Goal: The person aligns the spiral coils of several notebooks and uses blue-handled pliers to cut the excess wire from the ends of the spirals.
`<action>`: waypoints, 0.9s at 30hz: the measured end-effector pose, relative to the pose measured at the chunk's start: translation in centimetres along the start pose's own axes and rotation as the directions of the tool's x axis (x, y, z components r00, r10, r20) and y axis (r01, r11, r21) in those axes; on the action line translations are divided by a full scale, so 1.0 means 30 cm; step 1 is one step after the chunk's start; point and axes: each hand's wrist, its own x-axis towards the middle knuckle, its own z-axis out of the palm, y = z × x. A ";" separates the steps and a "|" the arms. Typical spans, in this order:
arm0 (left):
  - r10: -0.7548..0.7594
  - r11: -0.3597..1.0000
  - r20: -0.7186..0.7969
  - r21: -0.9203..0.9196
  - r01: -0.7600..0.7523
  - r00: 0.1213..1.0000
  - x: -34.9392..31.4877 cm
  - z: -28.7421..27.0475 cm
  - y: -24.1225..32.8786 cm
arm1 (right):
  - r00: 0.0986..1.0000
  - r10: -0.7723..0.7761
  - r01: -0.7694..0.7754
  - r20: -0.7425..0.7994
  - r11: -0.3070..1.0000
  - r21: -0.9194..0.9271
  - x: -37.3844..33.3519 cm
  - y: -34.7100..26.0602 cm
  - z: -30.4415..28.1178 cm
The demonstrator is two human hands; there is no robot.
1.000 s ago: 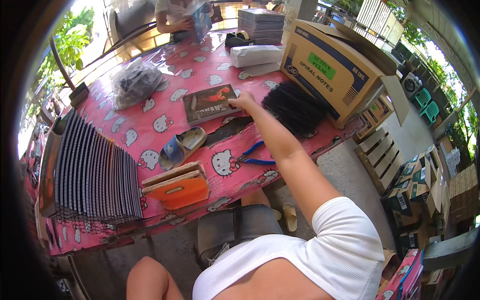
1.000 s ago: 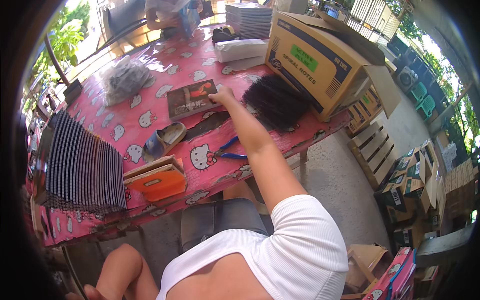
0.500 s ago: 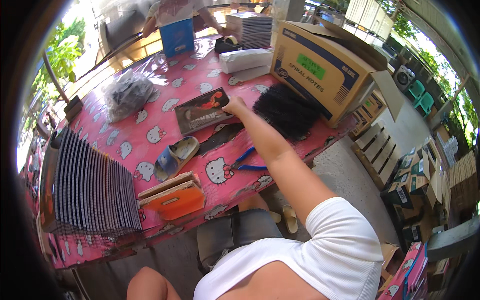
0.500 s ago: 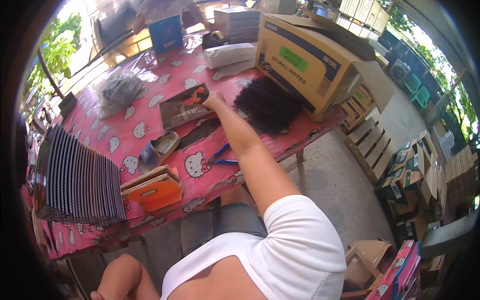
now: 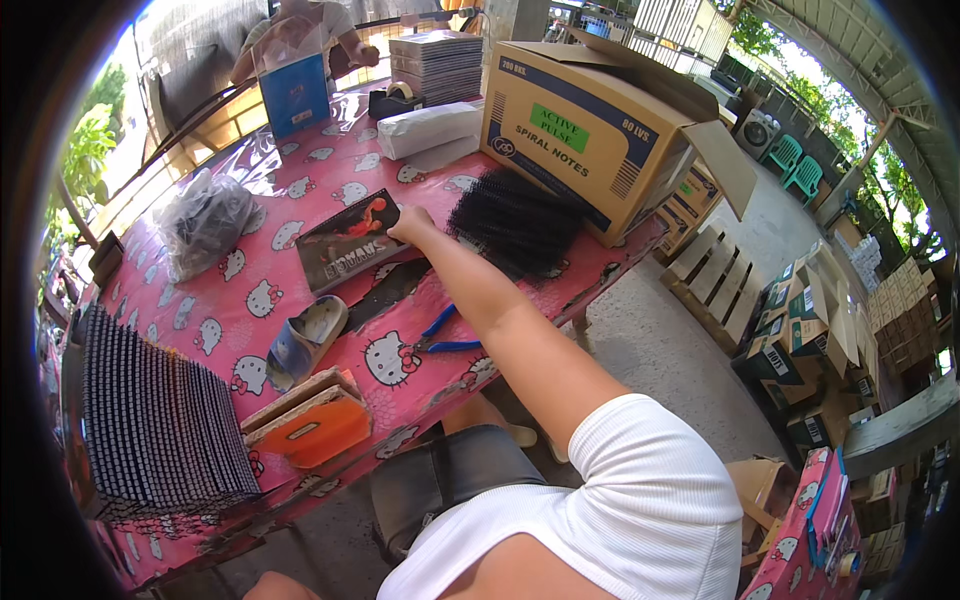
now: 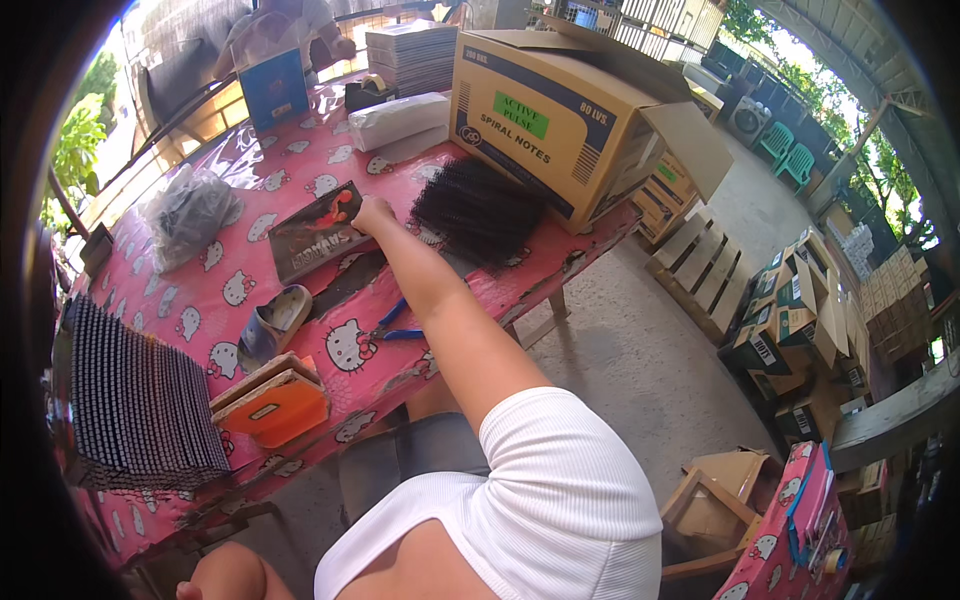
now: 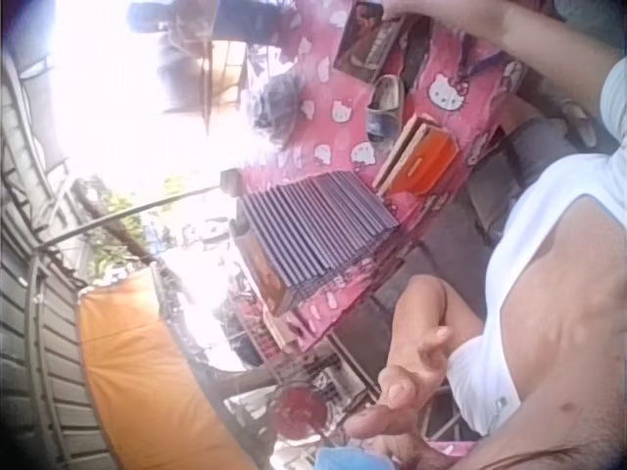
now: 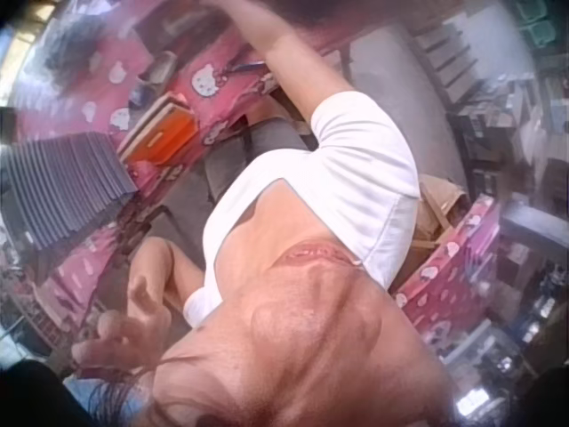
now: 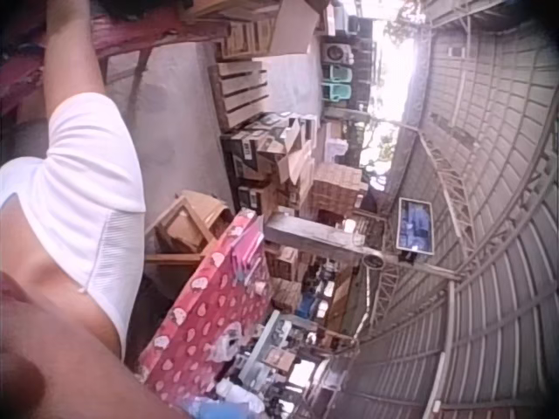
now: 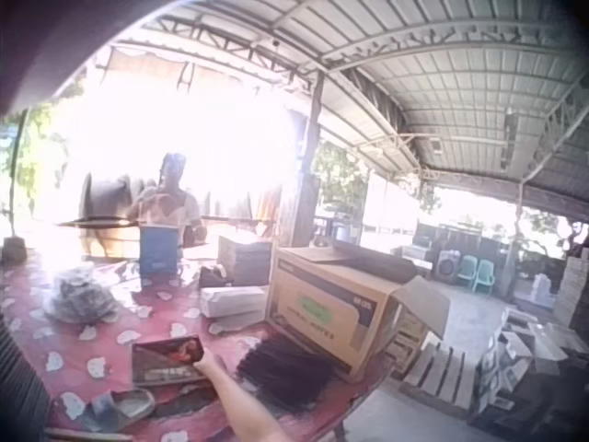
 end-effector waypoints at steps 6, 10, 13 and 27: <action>-0.008 1.000 0.002 0.009 0.008 1.000 0.007 0.002 -0.013 | 1.000 -0.019 0.019 -0.001 0.997 0.076 -0.033 -0.002 -0.016; -0.005 1.000 -0.007 0.016 0.005 1.000 0.002 -0.004 0.005 | 0.999 -0.001 -0.001 0.041 0.998 0.069 -0.032 -0.037 -0.039; -0.010 1.000 -0.009 0.013 0.010 1.000 0.005 0.007 -0.003 | 0.999 0.038 -0.039 0.032 0.998 0.045 -0.038 -0.030 -0.041; -0.176 0.980 -0.367 0.019 0.196 0.914 0.074 -0.024 -0.211 | 0.828 -0.365 0.515 -0.426 0.796 0.320 -0.493 -0.214 -0.288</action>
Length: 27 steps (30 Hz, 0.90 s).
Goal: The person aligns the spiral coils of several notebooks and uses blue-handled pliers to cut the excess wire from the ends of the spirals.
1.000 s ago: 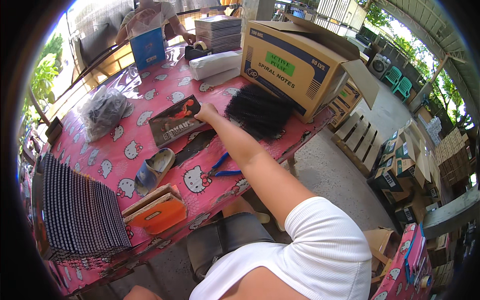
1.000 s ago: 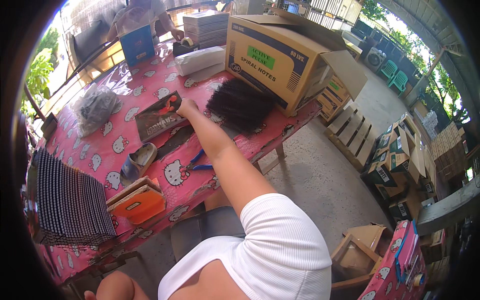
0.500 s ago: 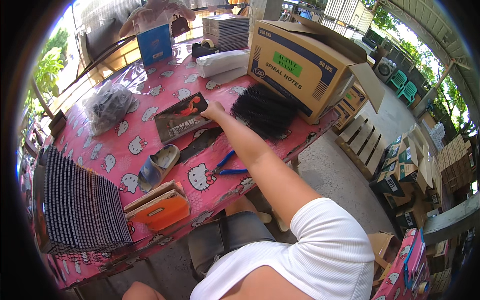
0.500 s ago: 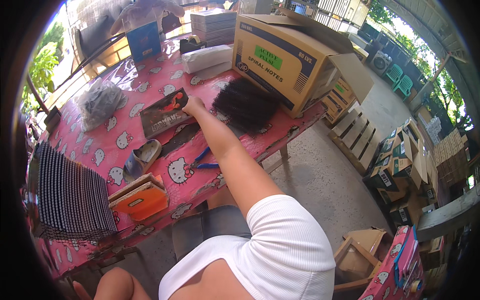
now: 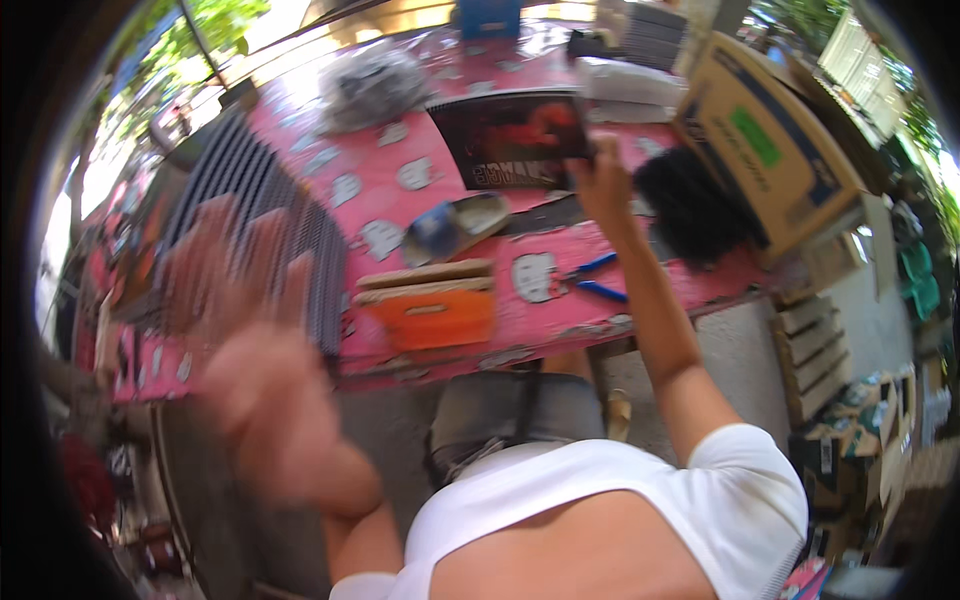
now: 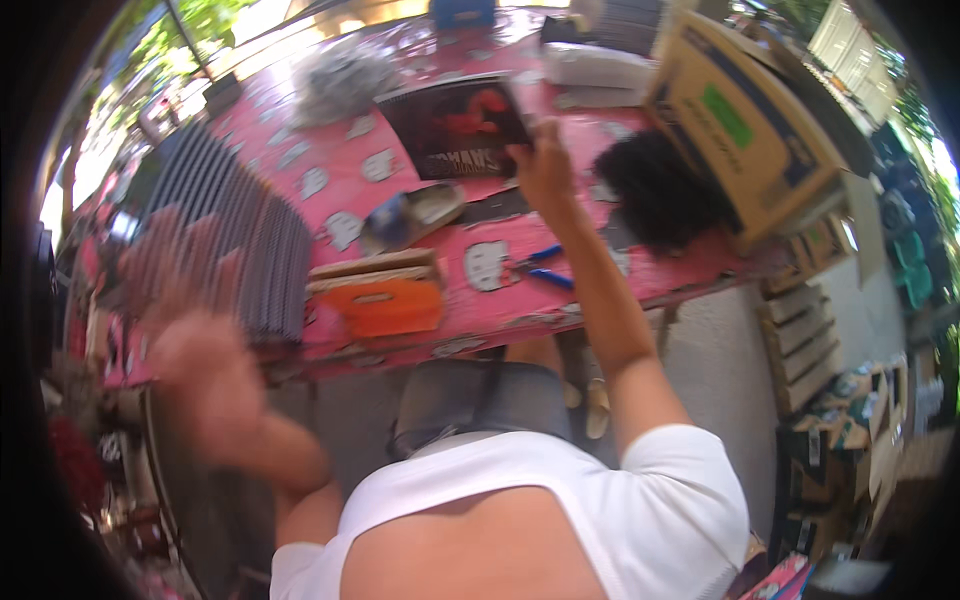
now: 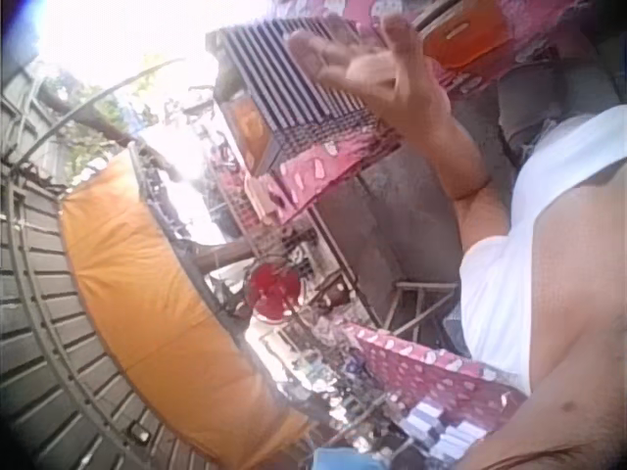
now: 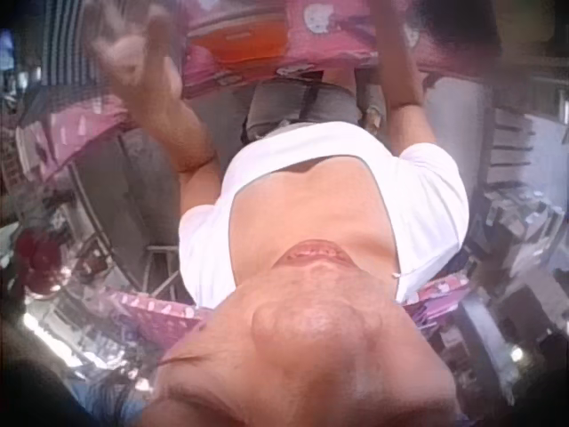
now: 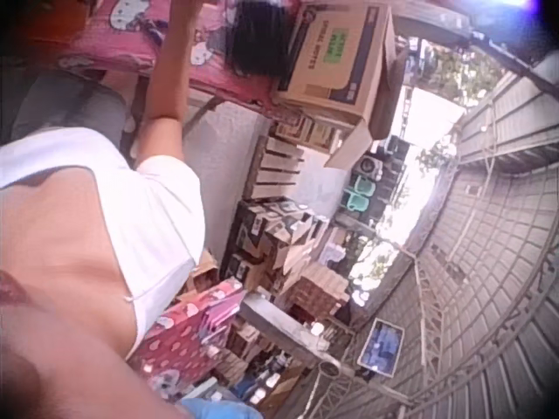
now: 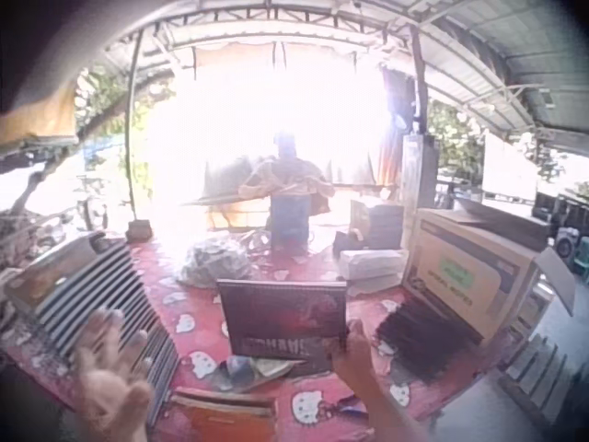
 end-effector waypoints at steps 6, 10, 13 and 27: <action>-0.070 0.788 -0.066 0.608 0.095 0.995 0.069 -0.055 -0.273 | 0.980 -0.123 -0.026 0.159 0.707 0.707 -0.245 -0.308 -0.005; -0.104 0.872 -0.006 0.479 0.095 0.995 0.016 -0.135 -0.310 | 0.937 -0.324 0.213 0.128 0.824 0.524 -0.330 -0.229 0.041; -0.046 0.845 -0.044 0.531 0.062 0.998 -0.003 -0.095 -0.321 | 0.947 -0.262 0.118 0.185 0.820 0.560 -0.359 -0.264 0.050; -0.153 0.172 0.465 0.881 -0.440 0.872 -0.112 0.111 -0.375 | 0.789 -0.262 0.207 0.555 0.965 0.162 -0.315 -0.049 0.063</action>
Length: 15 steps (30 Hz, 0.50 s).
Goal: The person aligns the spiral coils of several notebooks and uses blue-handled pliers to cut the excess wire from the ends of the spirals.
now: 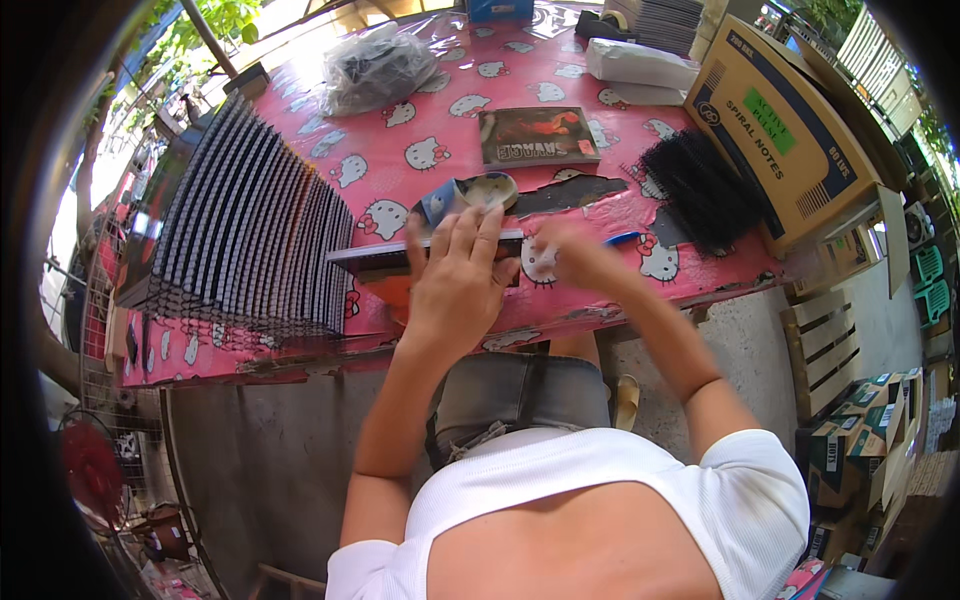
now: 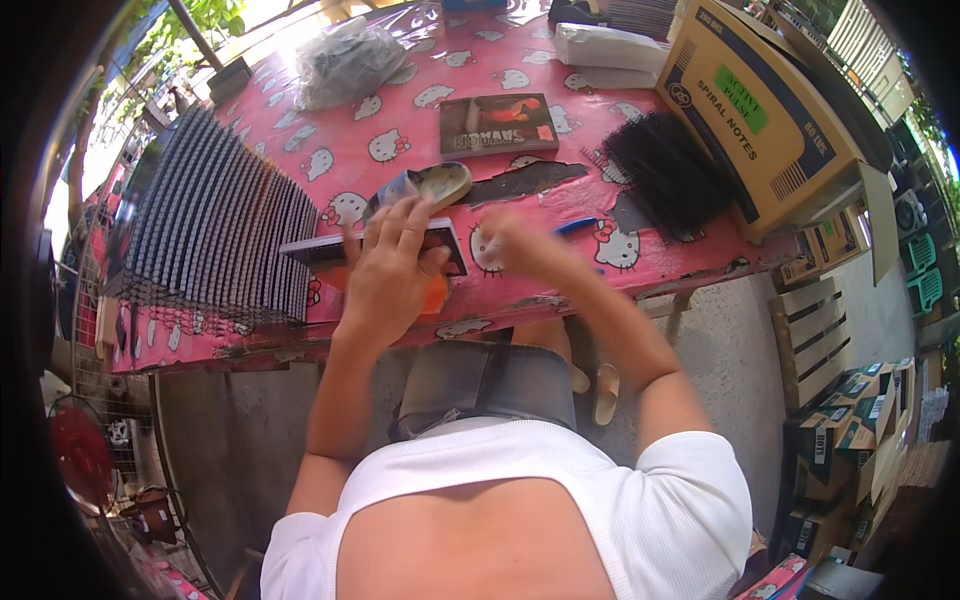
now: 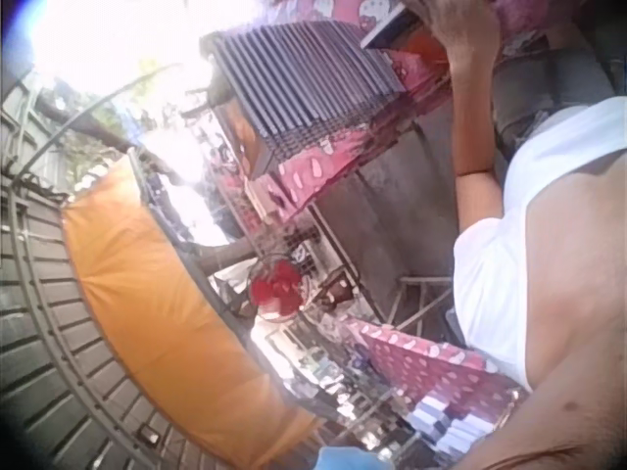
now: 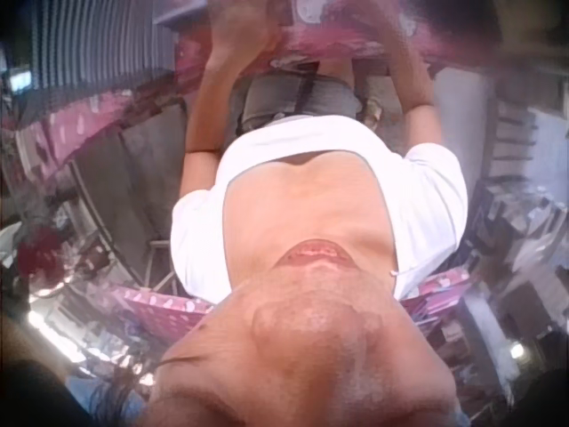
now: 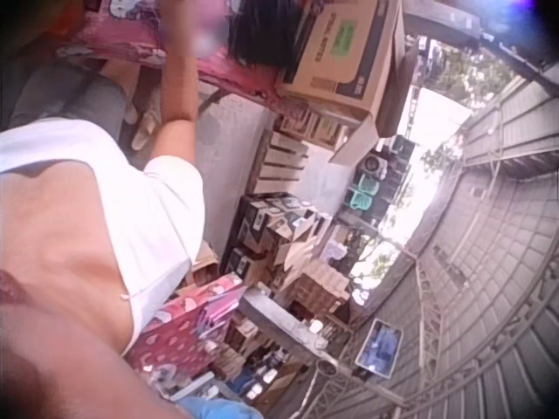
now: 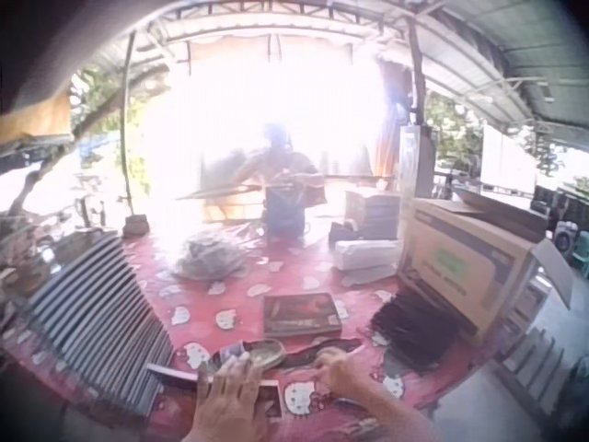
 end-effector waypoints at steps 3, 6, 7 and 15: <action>0.081 0.995 -0.010 -0.061 -0.081 0.997 0.045 0.036 0.003 | 0.840 0.276 -0.452 -0.467 0.832 -0.323 0.013 0.372 -0.227; 0.013 0.968 -0.107 -0.248 -0.039 0.994 0.056 0.078 -0.014 | 0.832 0.322 -0.537 -0.453 0.673 -0.509 -0.036 0.504 -0.251; -0.003 0.937 -0.124 -0.346 -0.040 0.992 0.050 0.087 -0.035 | 0.853 0.273 -0.466 -0.445 0.782 -0.414 -0.019 0.475 -0.247; -0.116 0.923 -0.186 -0.382 0.037 0.976 0.050 0.051 -0.027 | 0.932 0.052 0.047 -0.359 0.964 0.262 0.002 -0.240 -0.207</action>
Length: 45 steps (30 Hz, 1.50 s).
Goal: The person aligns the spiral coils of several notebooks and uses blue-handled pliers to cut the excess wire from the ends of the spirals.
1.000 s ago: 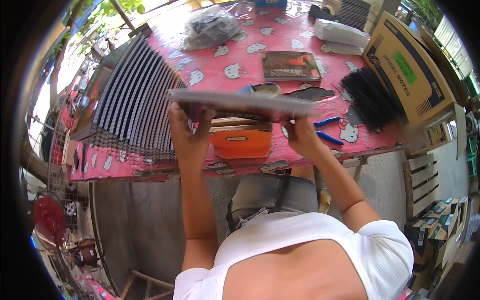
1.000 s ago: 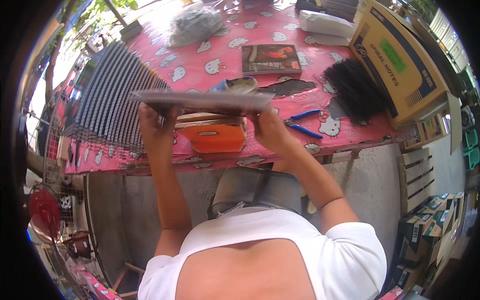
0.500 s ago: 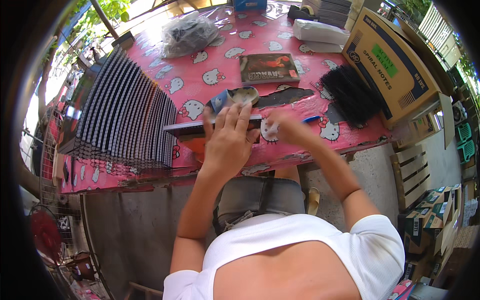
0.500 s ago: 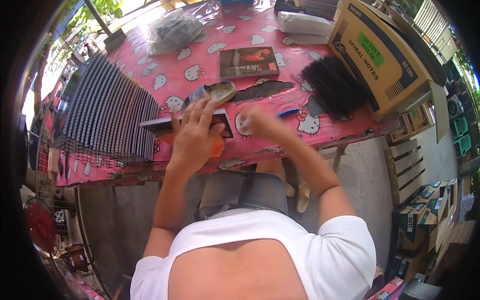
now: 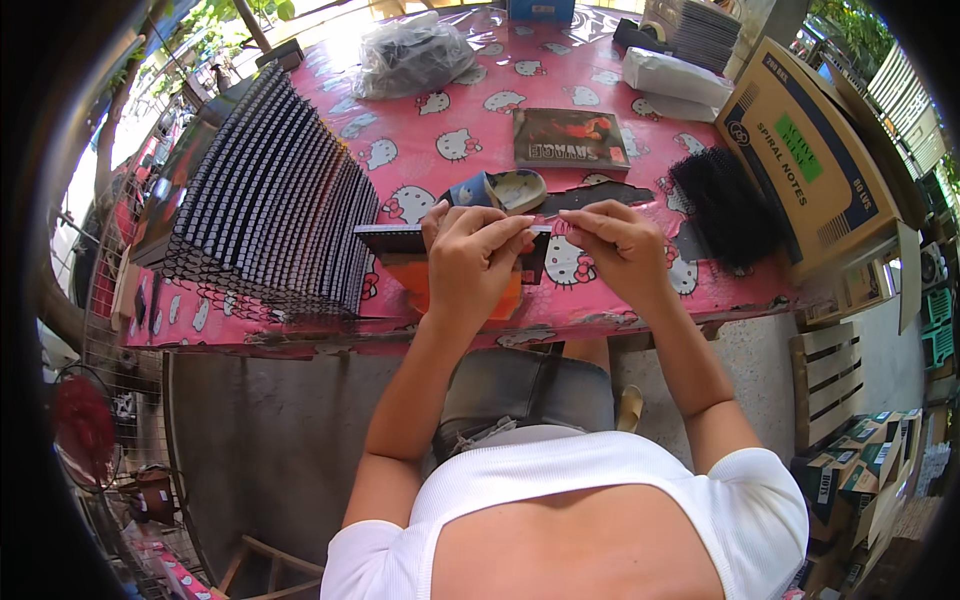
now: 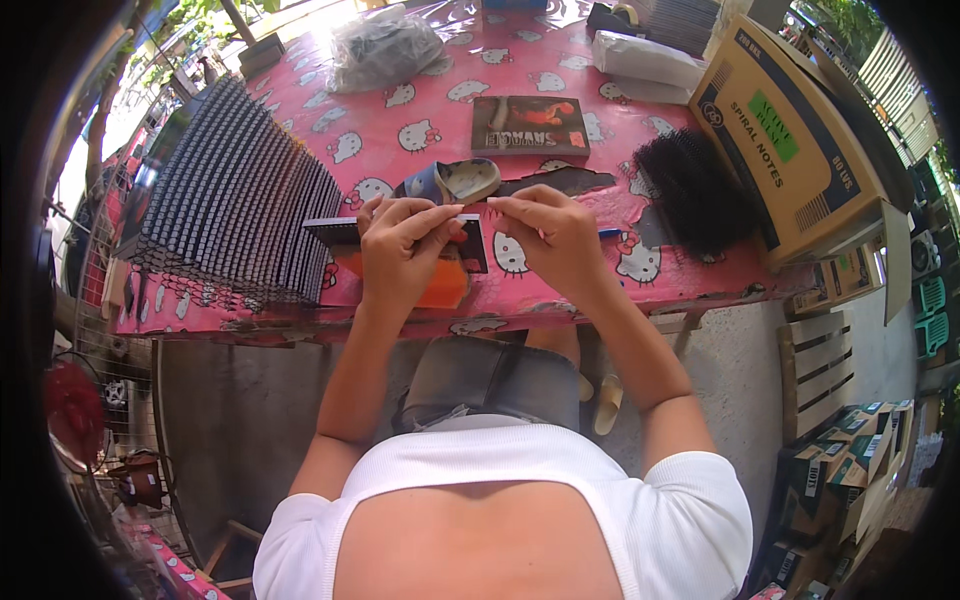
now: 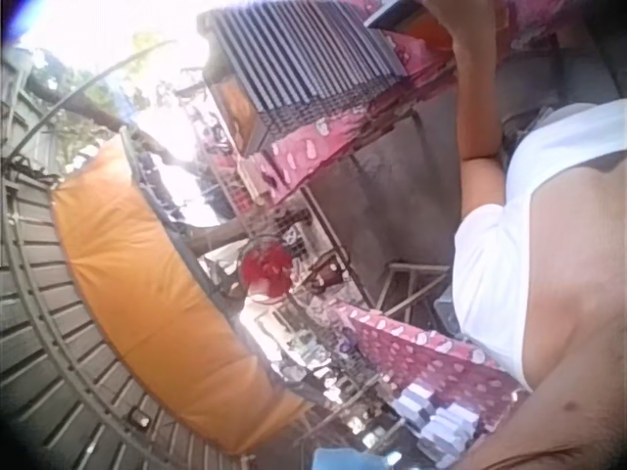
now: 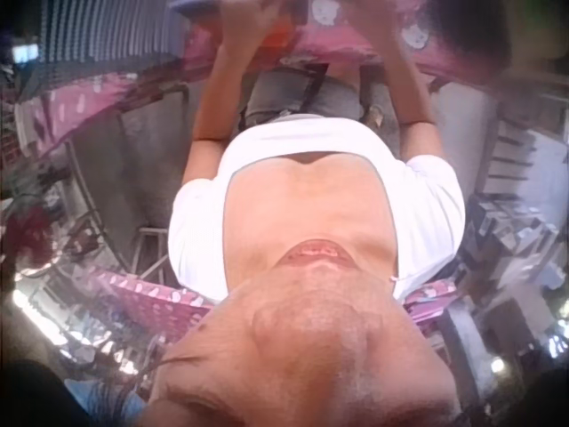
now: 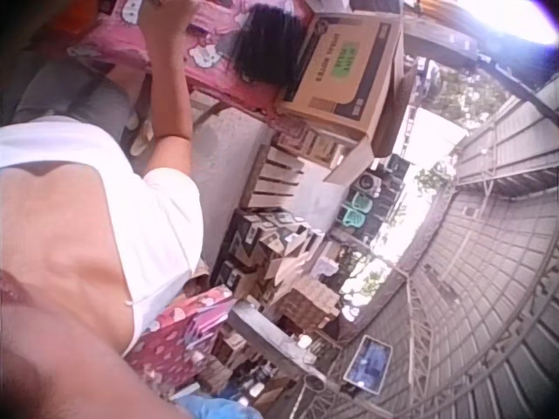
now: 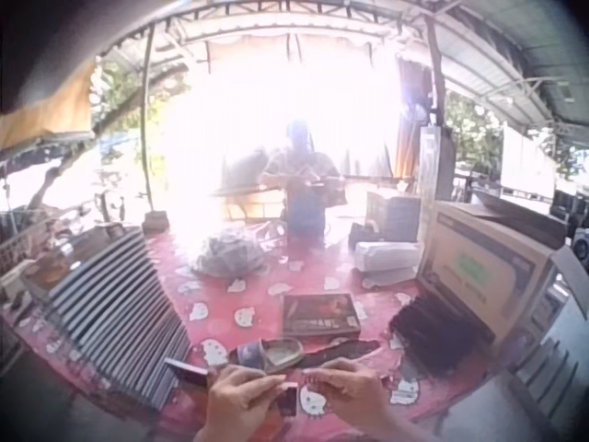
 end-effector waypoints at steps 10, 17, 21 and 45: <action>-0.045 0.998 -0.008 -0.054 0.044 0.999 -0.007 -0.002 0.015 | 0.936 0.159 -0.233 0.315 0.948 0.216 0.085 -0.015 -0.034; -0.092 0.996 -0.047 -0.016 0.091 0.995 0.000 -0.017 -0.004 | 0.973 0.026 -0.014 0.230 0.999 -0.052 0.048 -0.021 -0.002; -0.051 0.996 0.001 0.068 0.051 0.999 -0.011 -0.034 -0.003 | 0.981 -0.064 0.084 0.182 0.991 -0.106 0.050 -0.054 -0.001; -0.063 0.998 -0.120 0.008 0.065 0.991 -0.009 -0.045 -0.003 | 0.767 0.036 0.401 0.641 0.753 -0.522 0.299 0.362 0.271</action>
